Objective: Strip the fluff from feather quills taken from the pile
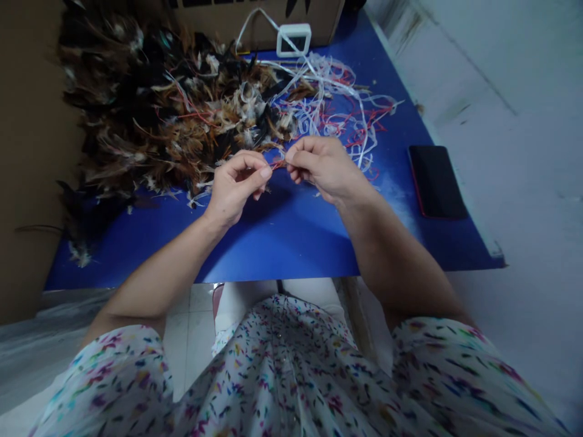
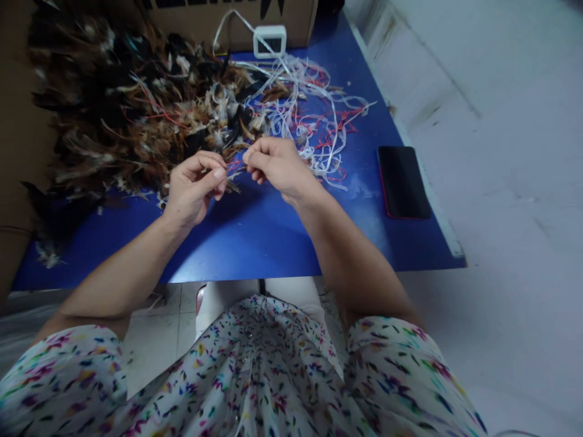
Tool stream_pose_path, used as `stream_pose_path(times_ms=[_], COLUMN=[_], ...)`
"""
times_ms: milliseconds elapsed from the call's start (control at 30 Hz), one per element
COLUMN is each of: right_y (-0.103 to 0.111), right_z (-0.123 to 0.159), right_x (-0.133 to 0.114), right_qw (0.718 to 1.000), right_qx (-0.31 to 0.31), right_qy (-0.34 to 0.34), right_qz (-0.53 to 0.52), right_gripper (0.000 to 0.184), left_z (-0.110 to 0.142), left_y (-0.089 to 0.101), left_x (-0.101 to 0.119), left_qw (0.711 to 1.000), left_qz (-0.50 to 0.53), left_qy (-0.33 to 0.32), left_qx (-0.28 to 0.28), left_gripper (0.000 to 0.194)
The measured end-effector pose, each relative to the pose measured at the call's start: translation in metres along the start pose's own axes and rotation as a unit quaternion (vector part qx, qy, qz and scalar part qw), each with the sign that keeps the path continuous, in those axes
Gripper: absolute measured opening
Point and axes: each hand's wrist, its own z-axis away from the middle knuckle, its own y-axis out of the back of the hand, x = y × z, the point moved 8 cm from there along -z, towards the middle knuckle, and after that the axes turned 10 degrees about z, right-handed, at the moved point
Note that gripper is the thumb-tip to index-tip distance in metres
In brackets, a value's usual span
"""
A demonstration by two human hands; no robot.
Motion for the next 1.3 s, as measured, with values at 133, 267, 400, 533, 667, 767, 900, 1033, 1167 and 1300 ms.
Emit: stream_pose_path(times_ms=[133,267,400,533,667,767,900,1033,1167,1300], right_y=[-0.006,-0.012,-0.013,-0.011,0.0,0.005,-0.007,-0.016,-0.016,-0.015], right_z=[0.002,0.004,0.004,0.003,0.003,0.006,0.009,0.01,0.009,0.007], right_x=[0.002,0.003,0.003,0.001,-0.007,-0.012,-0.01,-0.008,-0.006,-0.005], right_qw=[0.999,0.998,0.998,1.0,0.998,0.994,0.994,0.997,0.998,0.998], right_qx=[-0.021,-0.046,-0.046,-0.025,0.043,0.07,0.014,-0.013,-0.005,0.002], right_qy=[-0.019,-0.031,-0.029,-0.007,0.045,0.062,0.053,0.043,0.031,0.04], right_qz=[-0.017,-0.029,-0.026,-0.003,0.026,0.054,0.09,0.069,0.045,0.052], right_gripper=[0.025,0.026,0.027,0.022,0.016,0.017,0.015,0.011,0.012,0.014], left_z=[-0.001,-0.002,-0.002,-0.002,-0.001,-0.001,0.0,0.001,0.002,0.002], left_y=[0.003,0.004,0.005,0.002,-0.002,-0.002,-0.001,-0.002,-0.004,-0.006], left_x=[-0.001,-0.006,-0.009,-0.008,-0.006,-0.005,-0.007,-0.006,-0.003,-0.002], left_qw=[0.997,0.993,0.995,0.987,0.966,0.959,0.959,0.959,0.96,0.958], left_qz=[0.069,0.105,0.086,0.142,0.228,0.249,0.246,0.238,0.225,0.23], left_qy=[0.015,0.045,0.055,0.068,0.104,0.118,0.122,0.13,0.145,0.152], left_qx=[0.012,0.009,0.014,0.03,0.058,0.071,0.075,0.077,0.08,0.077], left_gripper=[0.053,0.051,0.045,0.041,0.043,0.041,0.04,0.04,0.039,0.038])
